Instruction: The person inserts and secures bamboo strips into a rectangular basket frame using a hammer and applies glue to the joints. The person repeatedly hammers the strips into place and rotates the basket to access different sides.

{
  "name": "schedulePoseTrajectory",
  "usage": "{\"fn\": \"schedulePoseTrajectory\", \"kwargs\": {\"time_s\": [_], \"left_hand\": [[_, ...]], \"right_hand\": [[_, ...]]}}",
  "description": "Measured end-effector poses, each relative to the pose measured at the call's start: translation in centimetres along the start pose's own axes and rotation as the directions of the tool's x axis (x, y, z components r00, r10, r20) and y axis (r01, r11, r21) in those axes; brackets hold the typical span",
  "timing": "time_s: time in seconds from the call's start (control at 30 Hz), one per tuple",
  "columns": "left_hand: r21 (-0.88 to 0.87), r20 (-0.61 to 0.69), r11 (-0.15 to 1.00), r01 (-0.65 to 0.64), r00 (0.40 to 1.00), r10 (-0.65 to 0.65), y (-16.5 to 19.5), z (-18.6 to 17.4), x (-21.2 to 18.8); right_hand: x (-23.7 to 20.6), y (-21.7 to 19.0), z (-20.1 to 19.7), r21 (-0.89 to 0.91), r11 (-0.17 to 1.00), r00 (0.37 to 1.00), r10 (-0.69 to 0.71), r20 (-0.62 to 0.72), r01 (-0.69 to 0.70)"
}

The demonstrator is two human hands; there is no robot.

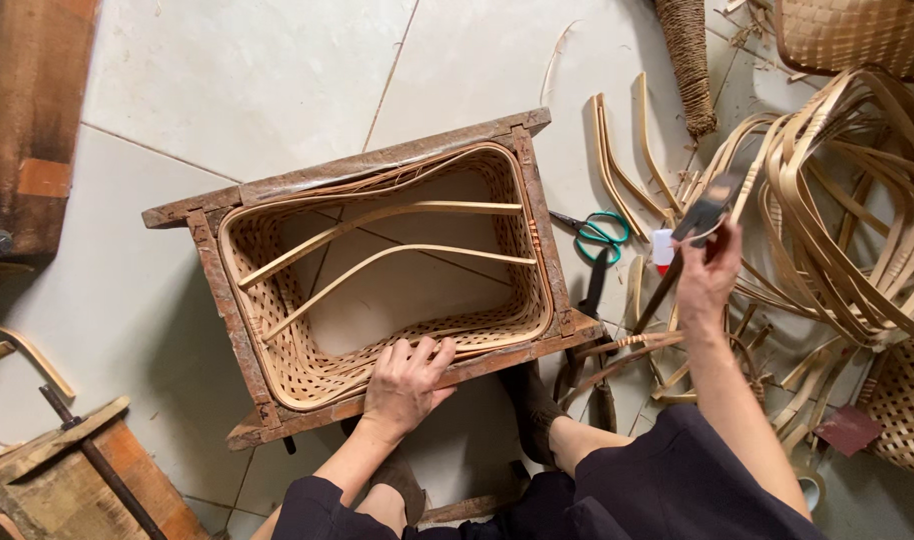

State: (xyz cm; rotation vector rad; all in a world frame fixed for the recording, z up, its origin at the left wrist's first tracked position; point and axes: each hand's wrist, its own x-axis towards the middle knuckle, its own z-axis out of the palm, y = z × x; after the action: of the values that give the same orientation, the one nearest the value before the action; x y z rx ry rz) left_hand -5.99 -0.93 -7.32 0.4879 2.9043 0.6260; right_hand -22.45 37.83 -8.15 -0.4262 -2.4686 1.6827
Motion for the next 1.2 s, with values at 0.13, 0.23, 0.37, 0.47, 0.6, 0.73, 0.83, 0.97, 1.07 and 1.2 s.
{"fn": "schedulePoseTrajectory", "kwargs": {"time_s": [0.13,0.23,0.37,0.47,0.6,0.73,0.83,0.97,1.07,1.2], "left_hand": [[-0.002,-0.007,1.0,-0.01,1.0,0.01,0.1,0.0,-0.1],[-0.011,-0.018,1.0,-0.021,1.0,0.021,0.1,0.0,-0.2],[-0.004,0.004,1.0,-0.017,1.0,0.017,0.0,0.1,-0.3],[-0.008,-0.007,1.0,-0.022,1.0,0.022,-0.1,0.1,-0.2],[0.014,-0.018,0.999,-0.039,0.999,0.039,-0.1,0.1,-0.2],[0.007,-0.006,0.999,-0.036,0.999,0.036,-0.1,0.1,-0.2],[0.011,-0.012,0.999,-0.041,0.999,0.041,-0.1,0.1,-0.3],[-0.01,-0.008,0.999,-0.032,0.999,0.032,-0.1,0.2,-0.3],[-0.015,-0.02,1.0,-0.017,1.0,0.017,0.3,0.3,0.0],[-0.015,-0.061,0.999,-0.038,0.997,0.037,1.0,0.7,0.7]], "right_hand": [[0.7,-3.0,-0.6,0.142,0.981,0.948,-0.164,0.271,0.129],[-1.8,-5.8,0.1,-0.132,0.978,0.778,-0.045,0.627,0.163],[-7.2,-8.9,0.7,-0.274,0.852,0.505,0.013,0.863,0.447],[-9.4,-9.7,0.8,-0.241,0.779,0.466,-0.073,0.882,0.579],[-10.0,-9.2,1.4,-0.428,0.716,0.489,0.138,0.861,0.552],[-10.5,-8.0,1.6,-0.424,0.736,0.5,0.135,0.856,0.527],[-10.9,-6.4,1.0,-0.204,0.776,0.583,-0.245,0.774,0.597],[-10.1,-2.6,0.9,-0.378,0.923,0.906,0.102,0.411,0.068],[-8.1,0.5,1.4,-0.401,0.91,0.978,0.171,0.121,-0.11],[-7.1,2.9,2.7,-0.483,0.868,0.992,0.129,0.002,-0.112]]}}
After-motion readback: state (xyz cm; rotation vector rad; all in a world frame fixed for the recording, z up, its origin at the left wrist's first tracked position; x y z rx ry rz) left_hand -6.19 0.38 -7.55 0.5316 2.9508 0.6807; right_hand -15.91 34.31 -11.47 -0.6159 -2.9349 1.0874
